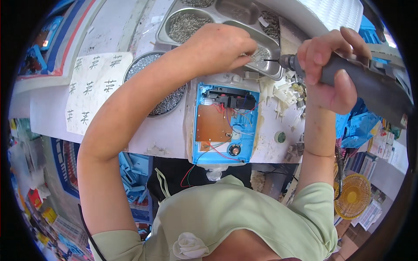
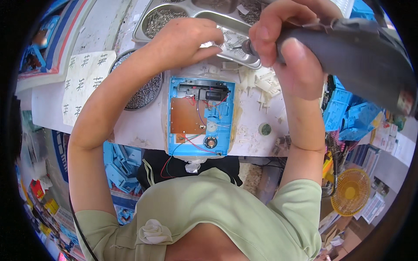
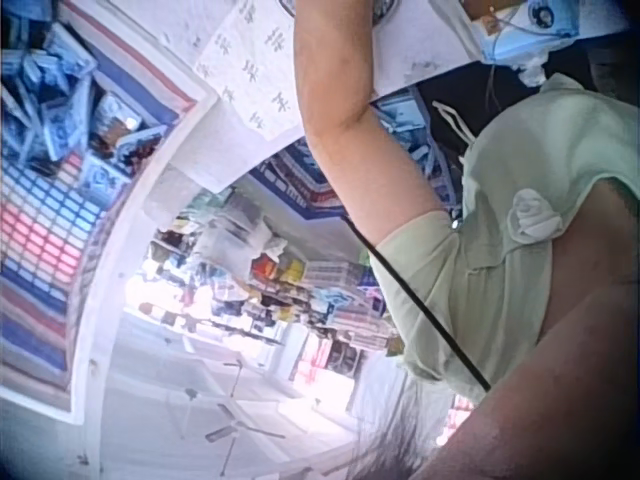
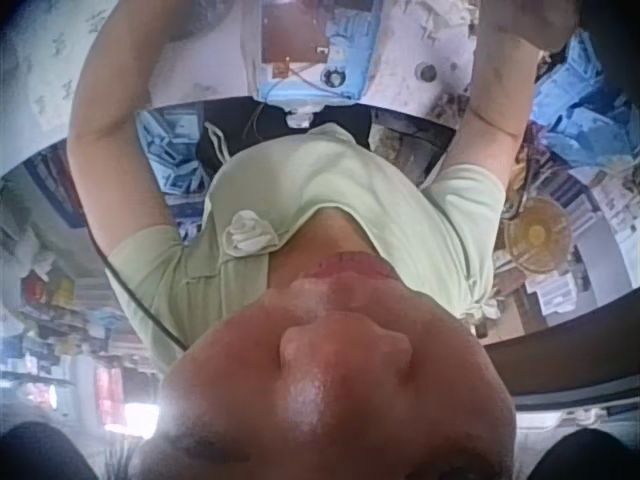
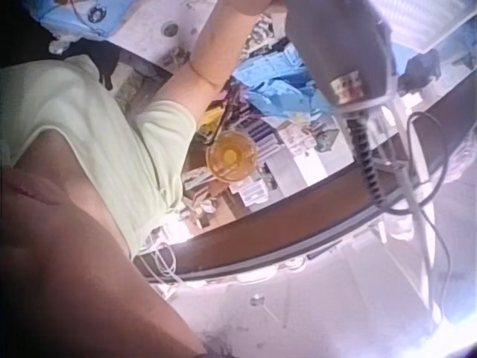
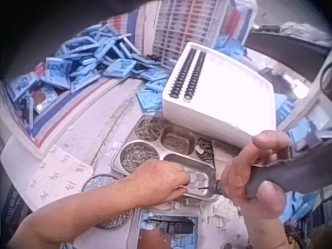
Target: Assembling small electronic components and plastic parts for a toy using hands and an electric screwdriver.
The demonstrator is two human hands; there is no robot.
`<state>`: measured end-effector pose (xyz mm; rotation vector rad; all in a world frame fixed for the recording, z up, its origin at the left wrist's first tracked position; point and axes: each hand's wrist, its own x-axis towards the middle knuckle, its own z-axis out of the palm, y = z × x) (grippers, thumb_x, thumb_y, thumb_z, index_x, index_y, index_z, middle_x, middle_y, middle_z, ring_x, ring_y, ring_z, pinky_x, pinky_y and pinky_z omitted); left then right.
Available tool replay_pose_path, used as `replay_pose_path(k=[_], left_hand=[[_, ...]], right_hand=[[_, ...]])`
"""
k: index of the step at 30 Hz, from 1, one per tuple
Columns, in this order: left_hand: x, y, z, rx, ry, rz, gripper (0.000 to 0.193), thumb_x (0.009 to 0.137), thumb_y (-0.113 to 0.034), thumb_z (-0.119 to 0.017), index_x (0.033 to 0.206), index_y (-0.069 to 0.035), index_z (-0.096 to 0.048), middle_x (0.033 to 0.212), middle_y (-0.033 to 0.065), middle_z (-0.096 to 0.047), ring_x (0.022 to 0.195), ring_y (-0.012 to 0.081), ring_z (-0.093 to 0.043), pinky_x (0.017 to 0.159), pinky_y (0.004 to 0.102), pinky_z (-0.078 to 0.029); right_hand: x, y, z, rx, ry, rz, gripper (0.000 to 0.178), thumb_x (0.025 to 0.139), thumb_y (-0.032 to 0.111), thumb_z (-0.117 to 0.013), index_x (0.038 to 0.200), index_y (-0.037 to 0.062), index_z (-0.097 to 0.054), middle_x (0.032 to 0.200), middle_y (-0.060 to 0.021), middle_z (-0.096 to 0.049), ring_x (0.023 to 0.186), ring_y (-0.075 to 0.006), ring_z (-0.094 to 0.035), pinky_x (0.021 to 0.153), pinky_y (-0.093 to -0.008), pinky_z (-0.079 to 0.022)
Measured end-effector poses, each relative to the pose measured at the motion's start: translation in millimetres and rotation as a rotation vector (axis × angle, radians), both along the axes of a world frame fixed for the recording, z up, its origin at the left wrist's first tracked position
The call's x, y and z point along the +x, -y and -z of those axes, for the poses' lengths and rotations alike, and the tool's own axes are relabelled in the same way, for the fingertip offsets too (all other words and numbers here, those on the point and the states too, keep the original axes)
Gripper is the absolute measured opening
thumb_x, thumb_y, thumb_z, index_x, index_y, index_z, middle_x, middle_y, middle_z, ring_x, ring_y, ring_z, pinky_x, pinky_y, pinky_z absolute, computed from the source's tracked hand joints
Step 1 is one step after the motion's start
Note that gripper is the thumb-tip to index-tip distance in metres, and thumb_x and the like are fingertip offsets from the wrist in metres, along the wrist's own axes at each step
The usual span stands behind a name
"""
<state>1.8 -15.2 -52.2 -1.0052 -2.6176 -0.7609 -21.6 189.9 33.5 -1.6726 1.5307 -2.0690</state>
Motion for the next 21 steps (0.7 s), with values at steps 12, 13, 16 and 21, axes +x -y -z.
replay_pose_path(k=[12, 13, 16, 21], left_hand=[[7.9, -4.9, -13.7, 0.168, -0.002, 0.07, 0.016, 0.082, -0.02, -0.067, 0.086, -0.005, -0.064, 0.08, 0.0121, -0.062, 0.077, 0.0329, -0.061, 0.067, 0.0416, -0.048], [14.9, 4.0, -15.9, 0.131, 0.002, 0.062, 0.015, 0.082, -0.019, -0.067, 0.085, -0.005, -0.064, 0.079, 0.0122, -0.062, 0.077, 0.033, -0.061, 0.066, 0.0416, -0.048], [43.2, 42.0, -27.9, -0.01, 0.018, -0.005, 0.016, 0.083, -0.019, -0.067, 0.082, -0.004, -0.062, 0.077, 0.0124, -0.061, 0.075, 0.0335, -0.06, 0.065, 0.0418, -0.047], [87.7, 102.3, -32.9, -0.389, 0.153, -0.263, 0.021, 0.088, -0.024, -0.062, 0.088, -0.003, -0.065, 0.073, 0.0139, -0.059, 0.07, 0.0307, -0.06, 0.064, 0.0404, -0.047]], right_hand=[[4.8, 13.8, -6.2, -0.142, 0.128, -0.049, 0.055, 0.085, 0.018, -0.056, 0.132, -0.0028, -0.039, 0.089, -0.0148, -0.055, 0.058, -0.0147, -0.053, 0.059, -0.032, -0.044], [19.5, 25.9, -5.8, -0.194, 0.202, 0.066, 0.055, 0.083, 0.019, -0.062, 0.13, -0.0004, -0.04, 0.082, -0.0121, -0.055, 0.053, -0.0143, -0.051, 0.051, -0.0289, -0.043], [32.9, 43.1, -6.0, -0.236, 0.326, 0.117, 0.062, 0.082, 0.016, -0.065, 0.135, 0.0003, -0.037, 0.077, -0.0097, -0.055, 0.047, -0.0142, -0.051, 0.043, -0.0269, -0.042], [19.7, 41.2, -23.3, -0.007, 0.295, 0.181, 0.055, 0.083, 0.014, -0.065, 0.129, -0.0046, -0.041, 0.076, -0.009, -0.057, 0.049, -0.0128, -0.052, 0.044, -0.0264, -0.044]])
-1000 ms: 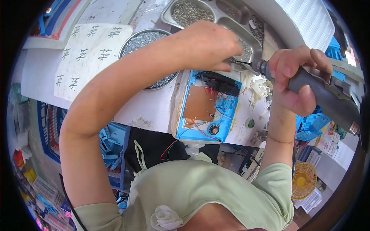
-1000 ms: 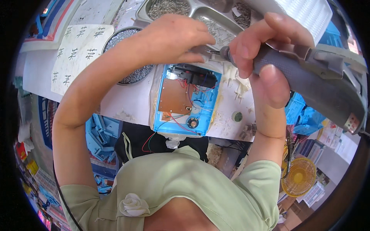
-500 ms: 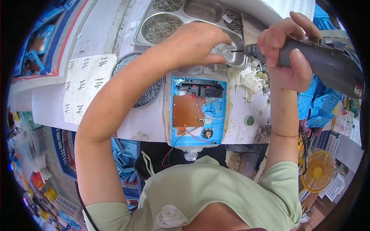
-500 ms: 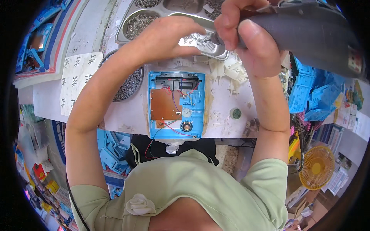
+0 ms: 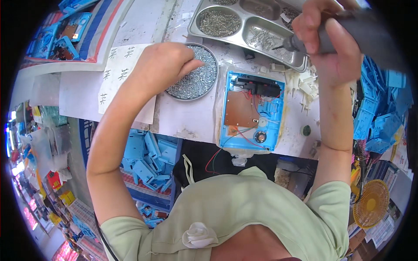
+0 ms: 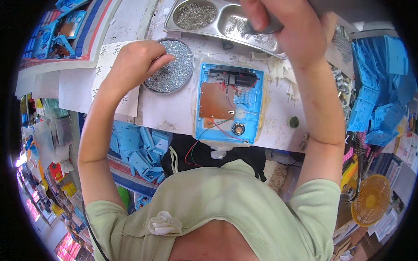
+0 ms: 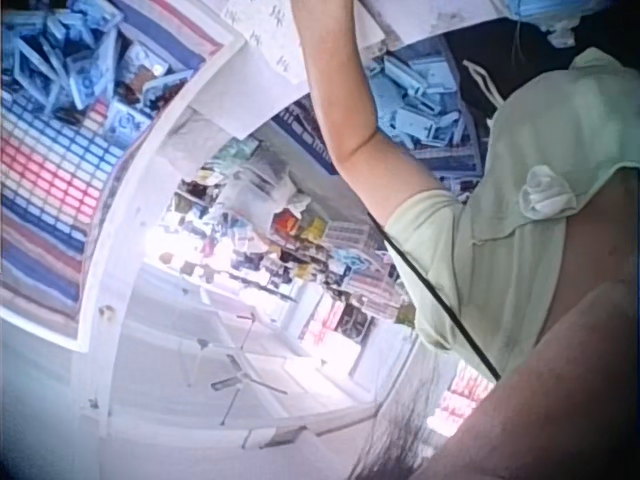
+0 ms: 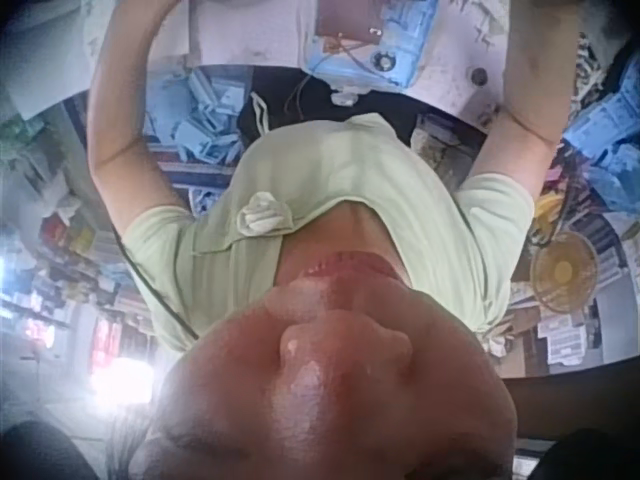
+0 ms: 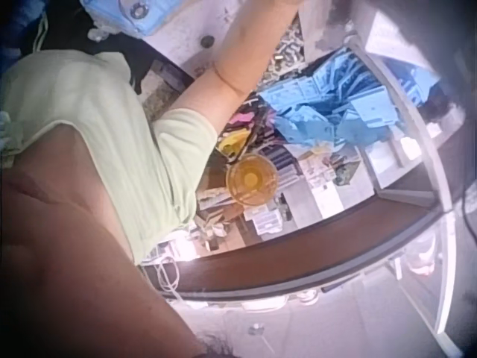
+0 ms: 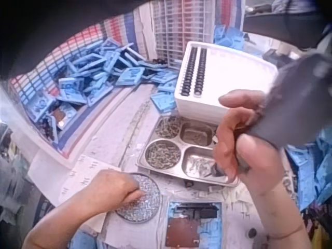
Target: Assembling small electronic components and plastic parts for a toy using hands and an electric screwdriver.
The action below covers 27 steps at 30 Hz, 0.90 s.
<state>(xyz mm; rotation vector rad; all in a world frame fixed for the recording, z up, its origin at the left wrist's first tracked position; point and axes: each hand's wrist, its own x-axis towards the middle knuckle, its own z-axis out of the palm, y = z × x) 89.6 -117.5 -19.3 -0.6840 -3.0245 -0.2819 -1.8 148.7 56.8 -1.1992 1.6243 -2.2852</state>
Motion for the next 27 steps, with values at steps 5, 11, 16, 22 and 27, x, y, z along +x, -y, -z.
replay_pose_path(k=[5, 11, 16, 22, 27], left_hand=[[5.8, -26.9, 0.9, 1.064, 0.523, -0.345, 0.031, 0.093, -0.02, -0.054, 0.117, -0.002, -0.061, 0.084, 0.0028, -0.058, 0.076, 0.0122, -0.056, 0.072, 0.0289, -0.047], [-27.3, -66.2, -2.4, 1.395, 0.709, -0.15, 0.033, 0.092, -0.006, -0.052, 0.124, 0.001, -0.054, 0.097, 0.0059, -0.061, 0.086, 0.0124, -0.06, 0.08, 0.0259, -0.051], [-39.1, -88.5, -2.2, 1.363, 0.649, -0.058, 0.03, 0.094, -0.007, -0.053, 0.122, 0.003, -0.054, 0.096, 0.0092, -0.065, 0.084, 0.0147, -0.065, 0.077, 0.0254, -0.053], [-59.5, -110.4, -5.0, 1.353, 0.733, -0.139, 0.028, 0.094, -0.009, -0.055, 0.118, 0.005, -0.056, 0.096, 0.0105, -0.066, 0.084, 0.0143, -0.066, 0.078, 0.0251, -0.054], [-83.7, -113.5, 5.5, 1.219, 0.704, -0.141, 0.026, 0.094, -0.013, -0.058, 0.113, 0.005, -0.059, 0.093, 0.0095, -0.066, 0.081, 0.0127, -0.066, 0.075, 0.0235, -0.054]], right_hand=[[-4.7, -1.4, 8.7, 0.1, -0.019, 0.347, 0.047, 0.084, 0.01, -0.06, 0.125, -0.0052, -0.044, 0.079, -0.0082, -0.056, 0.059, -0.0129, -0.055, 0.054, -0.0254, -0.044], [-6.8, -56.6, 9.7, 0.045, -0.319, 0.704, 0.039, 0.084, -0.002, -0.061, 0.122, -0.0035, -0.052, 0.115, -0.0135, -0.061, 0.105, -0.0214, -0.058, 0.095, -0.0328, -0.042], [30.7, -53.4, 20.6, 0.493, -0.656, 0.59, 0.034, 0.088, 0.004, -0.061, 0.12, -0.0036, -0.054, 0.111, -0.0094, -0.063, 0.102, -0.0148, -0.058, 0.091, -0.0277, -0.044], [-5.6, -42.5, 75.8, 0.617, -0.088, 0.349, 0.027, 0.087, 0.019, -0.065, 0.108, 0.0021, -0.066, 0.087, -0.0067, -0.068, 0.08, -0.0128, -0.065, 0.071, -0.0283, -0.051], [-24.9, -45.7, 82.3, 0.697, -0.151, 0.317, 0.026, 0.089, 0.013, -0.063, 0.112, 0.0009, -0.064, 0.095, -0.0041, -0.067, 0.084, -0.009, -0.062, 0.069, -0.0231, -0.05]])
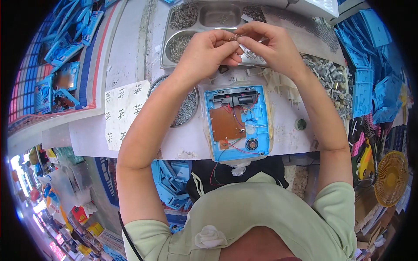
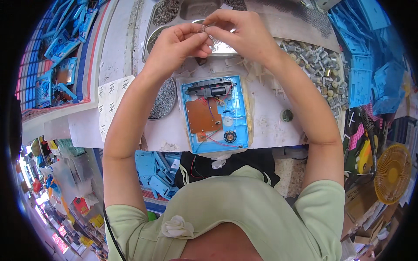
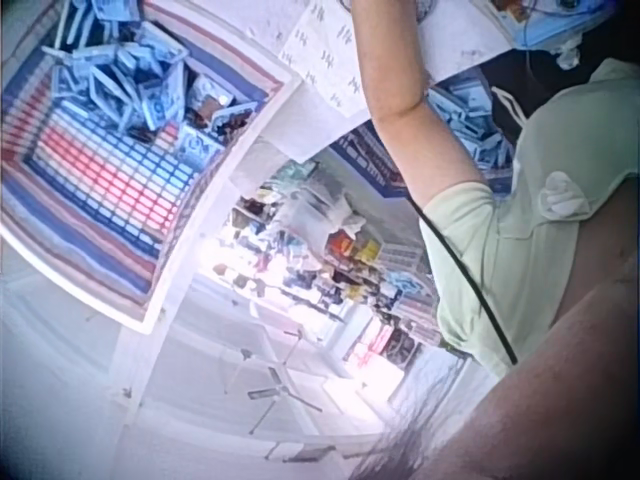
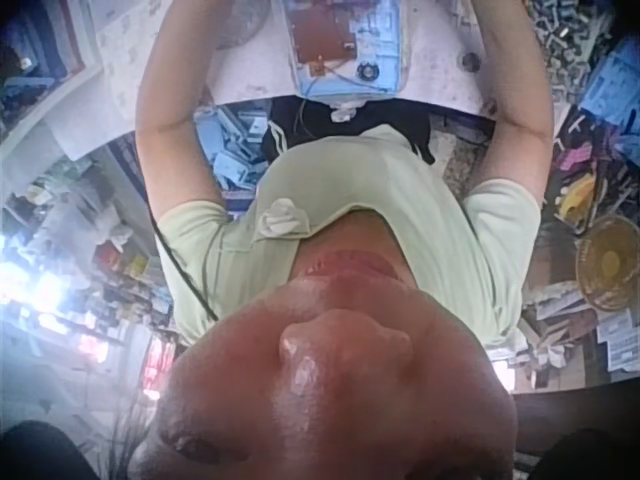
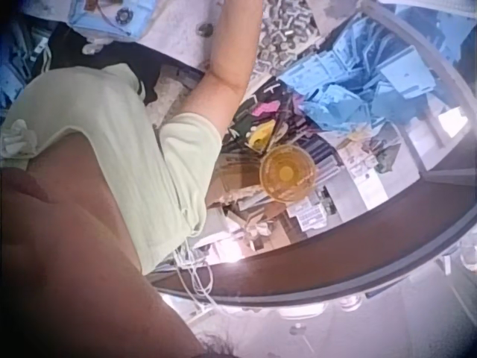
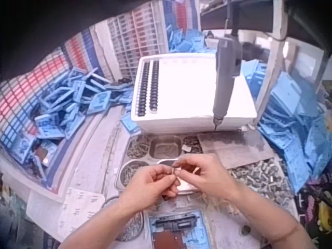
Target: Assembling small electronic components and plastic parts for a toy using hands and an electric screwdriver.
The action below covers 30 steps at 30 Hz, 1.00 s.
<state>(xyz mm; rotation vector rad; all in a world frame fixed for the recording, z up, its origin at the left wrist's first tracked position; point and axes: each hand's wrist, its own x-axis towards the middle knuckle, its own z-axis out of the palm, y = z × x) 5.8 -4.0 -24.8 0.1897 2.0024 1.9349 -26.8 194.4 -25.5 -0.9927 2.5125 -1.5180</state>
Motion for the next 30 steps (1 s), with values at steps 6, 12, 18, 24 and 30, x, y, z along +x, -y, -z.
replay_pose_path(k=[6, 12, 18, 24, 30], left_hand=[[-10.8, 1.3, 4.7, 0.039, 0.084, 0.05, 0.025, 0.097, -0.021, -0.053, 0.104, 0.001, -0.062, 0.076, 0.001, -0.059, 0.062, 0.0057, -0.053, 0.055, 0.0183, -0.042], [-19.9, 5.7, 3.6, 0.281, 0.459, 0.16, 0.03, 0.097, -0.028, -0.044, 0.077, -0.009, -0.054, 0.059, -0.0081, -0.037, 0.05, 0.0027, -0.028, 0.044, 0.0203, -0.022], [-7.9, -5.1, -6.1, 0.124, 0.274, 0.072, 0.03, 0.096, -0.029, -0.045, 0.075, -0.01, -0.052, 0.059, -0.009, -0.035, 0.051, 0.0023, -0.026, 0.046, 0.0206, -0.022], [-2.9, -15.1, 4.3, -0.002, -0.228, 0.07, 0.03, 0.098, -0.031, -0.047, 0.081, -0.009, -0.056, 0.069, -0.0077, -0.045, 0.058, 0.0009, -0.036, 0.051, 0.0181, -0.027], [-2.2, -7.1, -4.6, -0.045, -0.128, 0.162, 0.028, 0.099, -0.029, -0.048, 0.082, -0.009, -0.056, 0.069, -0.008, -0.045, 0.058, 0.0004, -0.036, 0.051, 0.0177, -0.026]], right_hand=[[-3.3, -4.2, 9.5, -0.054, -0.026, 0.044, 0.018, 0.088, 0.01, -0.064, 0.104, 0.001, -0.064, 0.091, -0.0043, -0.068, 0.081, -0.0097, -0.064, 0.066, -0.0251, -0.051], [0.0, -8.4, 19.7, 0.151, -0.563, 0.074, 0.014, 0.085, 0.003, -0.065, 0.099, 0.002, -0.064, 0.093, -0.0062, -0.069, 0.083, -0.0122, -0.066, 0.07, -0.0281, -0.054], [13.5, -1.0, 14.8, -0.347, 0.133, 0.136, 0.019, 0.088, 0.022, -0.065, 0.097, 0.0048, -0.065, 0.085, -0.0073, -0.067, 0.074, -0.0137, -0.066, 0.059, -0.0254, -0.05], [5.6, -7.9, -0.2, -0.244, 0.85, -0.093, 0.048, 0.098, 0.045, -0.045, 0.081, 0.0026, -0.06, 0.069, -0.0089, -0.064, 0.053, -0.0108, -0.057, 0.045, -0.0227, -0.042], [12.4, 0.9, 2.6, -0.418, 0.788, 0.11, 0.047, 0.098, 0.043, -0.048, 0.067, 0.0074, -0.051, 0.053, -0.0008, -0.047, 0.042, -0.0076, -0.037, 0.04, -0.0235, -0.026]])
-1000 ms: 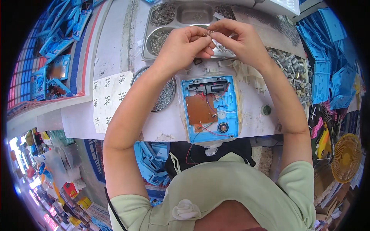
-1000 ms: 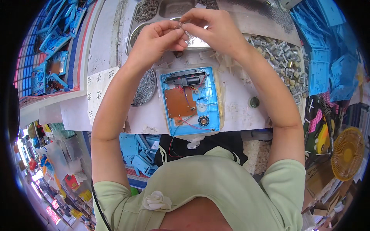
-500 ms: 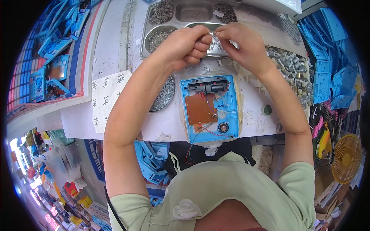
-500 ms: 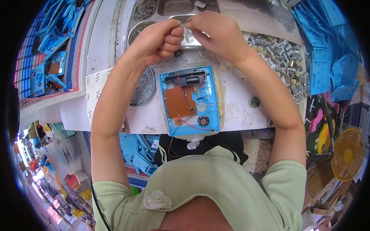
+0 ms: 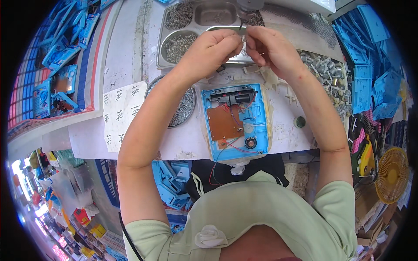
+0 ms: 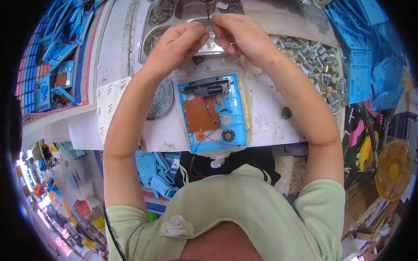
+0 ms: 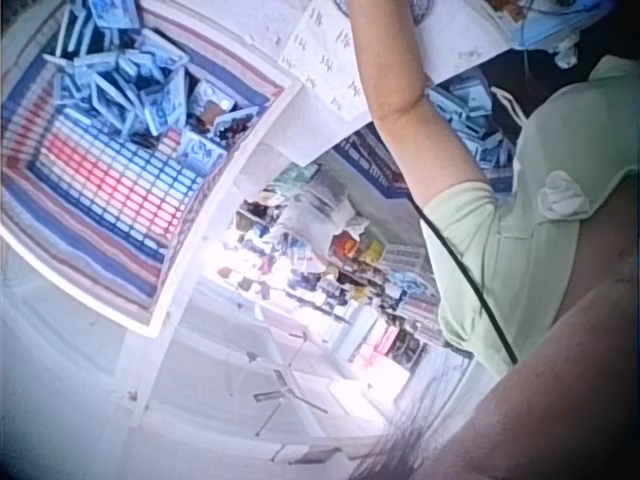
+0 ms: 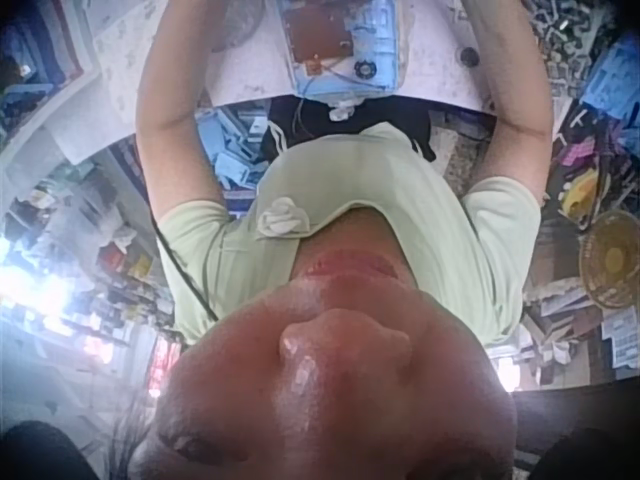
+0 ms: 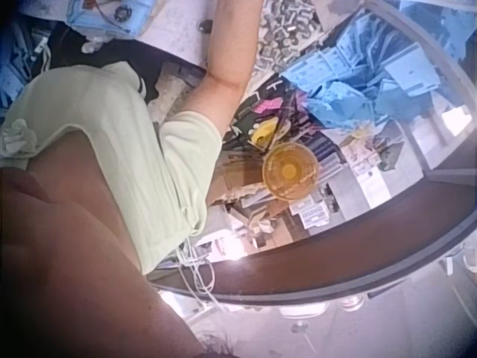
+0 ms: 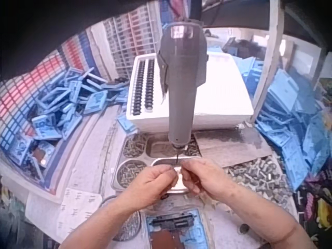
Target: Assembling small electronic components and plastic parts for a toy using hands and an electric screwdriver.
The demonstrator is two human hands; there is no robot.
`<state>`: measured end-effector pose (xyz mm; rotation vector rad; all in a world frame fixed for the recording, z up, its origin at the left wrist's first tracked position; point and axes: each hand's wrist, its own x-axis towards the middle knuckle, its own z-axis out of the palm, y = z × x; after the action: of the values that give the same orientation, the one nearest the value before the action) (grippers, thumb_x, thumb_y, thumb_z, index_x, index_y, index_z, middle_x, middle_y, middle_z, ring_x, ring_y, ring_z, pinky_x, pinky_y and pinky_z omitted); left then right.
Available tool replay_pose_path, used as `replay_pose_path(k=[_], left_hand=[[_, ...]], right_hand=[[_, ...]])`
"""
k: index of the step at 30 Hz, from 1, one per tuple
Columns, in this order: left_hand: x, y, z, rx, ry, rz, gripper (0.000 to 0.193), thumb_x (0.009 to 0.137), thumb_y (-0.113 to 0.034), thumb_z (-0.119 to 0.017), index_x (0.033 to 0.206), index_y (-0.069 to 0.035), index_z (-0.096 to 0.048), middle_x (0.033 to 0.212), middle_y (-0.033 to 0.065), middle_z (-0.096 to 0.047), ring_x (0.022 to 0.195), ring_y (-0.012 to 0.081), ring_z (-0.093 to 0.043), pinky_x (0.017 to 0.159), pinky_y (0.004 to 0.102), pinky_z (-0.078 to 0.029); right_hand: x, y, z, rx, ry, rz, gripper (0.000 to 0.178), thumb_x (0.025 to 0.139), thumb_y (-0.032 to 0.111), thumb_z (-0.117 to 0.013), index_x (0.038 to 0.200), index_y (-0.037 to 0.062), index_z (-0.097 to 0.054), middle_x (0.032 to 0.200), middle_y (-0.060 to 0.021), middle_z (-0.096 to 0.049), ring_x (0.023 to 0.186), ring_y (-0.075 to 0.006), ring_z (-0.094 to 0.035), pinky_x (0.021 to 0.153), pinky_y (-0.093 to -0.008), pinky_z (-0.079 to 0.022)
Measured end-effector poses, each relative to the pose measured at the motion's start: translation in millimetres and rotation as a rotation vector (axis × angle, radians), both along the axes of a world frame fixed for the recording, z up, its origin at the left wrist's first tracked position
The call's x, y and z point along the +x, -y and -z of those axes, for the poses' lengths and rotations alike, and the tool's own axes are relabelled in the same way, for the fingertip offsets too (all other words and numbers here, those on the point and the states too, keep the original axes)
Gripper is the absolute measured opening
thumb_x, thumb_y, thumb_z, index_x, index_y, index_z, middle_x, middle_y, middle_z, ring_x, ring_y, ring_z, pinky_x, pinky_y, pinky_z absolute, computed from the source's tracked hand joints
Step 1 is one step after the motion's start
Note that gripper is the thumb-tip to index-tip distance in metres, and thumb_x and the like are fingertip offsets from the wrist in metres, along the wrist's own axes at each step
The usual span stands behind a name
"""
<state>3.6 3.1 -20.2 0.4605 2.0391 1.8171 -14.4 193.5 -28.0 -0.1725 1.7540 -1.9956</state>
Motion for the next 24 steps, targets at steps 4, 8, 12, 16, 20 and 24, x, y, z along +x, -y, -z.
replay_pose_path(k=[4, 8, 12, 16, 20, 24], left_hand=[[-2.3, 0.7, 3.6, -0.03, -0.117, 0.083, 0.029, 0.099, -0.03, -0.047, 0.079, -0.01, -0.054, 0.067, -0.0091, -0.042, 0.057, 0.0, -0.034, 0.049, 0.0188, -0.024], [-9.3, -3.5, 3.8, 0.03, -0.074, 0.053, 0.032, 0.098, -0.032, -0.046, 0.075, -0.011, -0.051, 0.063, -0.0086, -0.038, 0.052, 0.0016, -0.028, 0.046, 0.0205, -0.021], [-29.2, 12.2, -10.9, 0.166, 0.475, 0.114, 0.029, 0.097, -0.028, -0.047, 0.072, -0.012, -0.046, 0.059, -0.0092, -0.03, 0.045, 0.002, -0.02, 0.04, 0.0209, -0.016], [-37.0, 16.0, -6.5, 0.422, 0.827, 0.236, 0.028, 0.095, -0.025, -0.045, 0.069, -0.015, -0.042, 0.058, -0.01, -0.027, 0.044, -0.0002, -0.018, 0.036, 0.0181, -0.012], [-37.4, 18.0, -0.1, 0.469, 0.805, 0.319, 0.029, 0.097, -0.027, -0.047, 0.072, -0.013, -0.045, 0.059, -0.0098, -0.027, 0.045, 0.001, -0.019, 0.038, 0.0201, -0.014], [-22.1, 6.5, -10.9, 0.243, 0.489, 0.123, 0.031, 0.098, -0.029, -0.046, 0.073, -0.012, -0.045, 0.059, -0.0097, -0.026, 0.045, 0.001, -0.019, 0.038, 0.0195, -0.014]], right_hand=[[-3.0, -4.9, 0.8, 0.056, 0.137, -0.191, 0.043, 0.098, 0.036, -0.05, 0.065, 0.0086, -0.05, 0.053, 0.0013, -0.044, 0.044, -0.0067, -0.037, 0.041, -0.0231, -0.025], [-14.6, -7.8, 0.3, -0.023, -0.008, -0.248, 0.039, 0.096, 0.034, -0.052, 0.067, 0.0086, -0.053, 0.055, 0.0008, -0.044, 0.047, -0.0079, -0.04, 0.044, -0.0237, -0.027], [-20.1, -11.7, -8.9, 0.303, -0.543, -0.17, 0.017, 0.094, 0.021, -0.057, 0.1, 0.0058, -0.052, 0.074, -0.0008, -0.055, 0.064, -0.0076, -0.051, 0.056, -0.0208, -0.039], [-17.1, -5.5, -8.4, 0.368, -1.146, -0.025, 0.017, 0.089, 0.007, -0.061, 0.104, 0.003, -0.054, 0.085, -0.0035, -0.06, 0.073, -0.01, -0.058, 0.063, -0.0225, -0.046], [-10.4, -9.4, -4.8, 0.361, -1.353, 0.016, 0.017, 0.083, -0.012, -0.061, 0.094, 0.0001, -0.061, 0.102, -0.0084, -0.062, 0.087, -0.0127, -0.061, 0.077, -0.0253, -0.05], [-8.6, -16.5, 9.3, 0.029, -0.82, 0.023, 0.012, 0.084, -0.01, -0.06, 0.092, -0.0011, -0.062, 0.106, -0.0104, -0.061, 0.088, -0.0144, -0.062, 0.081, -0.0264, -0.051]])
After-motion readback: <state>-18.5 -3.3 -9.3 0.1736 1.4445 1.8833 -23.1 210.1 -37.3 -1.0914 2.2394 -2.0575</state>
